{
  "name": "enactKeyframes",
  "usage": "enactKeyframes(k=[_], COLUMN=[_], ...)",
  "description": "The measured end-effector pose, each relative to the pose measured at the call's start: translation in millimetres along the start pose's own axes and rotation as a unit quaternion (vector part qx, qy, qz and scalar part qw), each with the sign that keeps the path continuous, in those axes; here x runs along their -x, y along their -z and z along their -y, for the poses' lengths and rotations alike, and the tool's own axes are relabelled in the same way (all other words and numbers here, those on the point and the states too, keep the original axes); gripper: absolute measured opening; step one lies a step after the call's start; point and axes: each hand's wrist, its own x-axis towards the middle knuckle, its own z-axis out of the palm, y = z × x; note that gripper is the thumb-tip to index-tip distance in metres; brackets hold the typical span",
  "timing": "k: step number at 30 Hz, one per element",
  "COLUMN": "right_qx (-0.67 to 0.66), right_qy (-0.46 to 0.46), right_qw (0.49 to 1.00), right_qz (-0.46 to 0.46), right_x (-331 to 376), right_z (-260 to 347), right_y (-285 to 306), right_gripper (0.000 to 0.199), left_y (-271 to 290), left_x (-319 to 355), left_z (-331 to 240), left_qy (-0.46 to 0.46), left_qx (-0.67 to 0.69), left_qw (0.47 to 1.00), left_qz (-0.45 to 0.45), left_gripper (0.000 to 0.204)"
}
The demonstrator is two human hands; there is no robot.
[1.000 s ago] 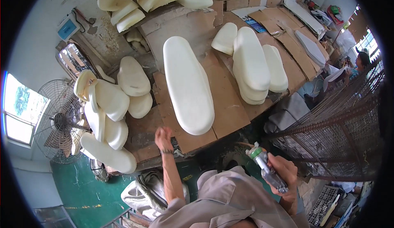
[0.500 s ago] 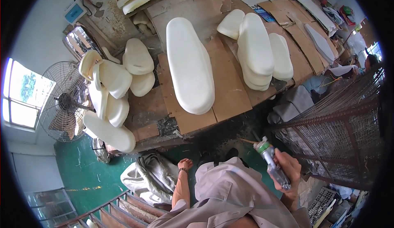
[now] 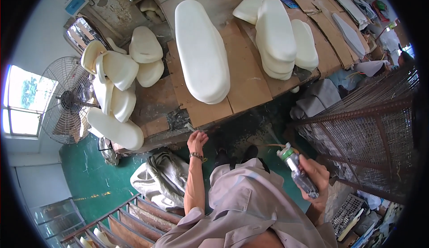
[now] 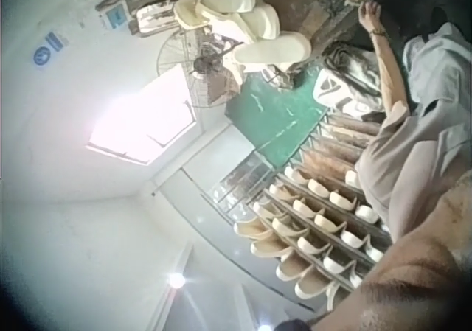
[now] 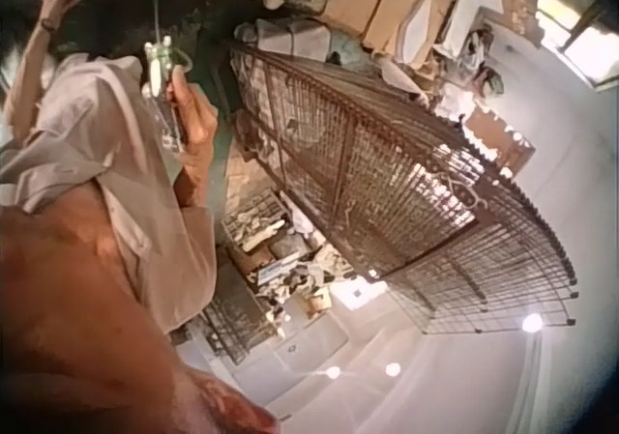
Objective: Picking up foam components from a large storage bag and placing them on a workbench to apply a substance with a spray gun tool.
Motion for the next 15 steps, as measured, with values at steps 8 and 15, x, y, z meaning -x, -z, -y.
enactKeyframes(k=[8, 15], right_qx=[-0.026, -0.024], right_qy=[-0.009, -0.042], right_qw=[0.999, 0.996], right_qz=[0.037, 0.078], right_x=[7.9, 11.8], right_z=[3.5, 4.5], right_y=[5.9, 18.2], right_gripper=[0.052, 0.051], left_y=[-81.2, -129.8], left_x=[-12.9, -17.5], left_z=[-72.6, -105.3], left_qy=[-0.104, -0.115], left_qx=[0.087, 0.156], left_qw=[0.989, 0.973], left_qz=[0.053, 0.124], left_gripper=[0.032, 0.039])
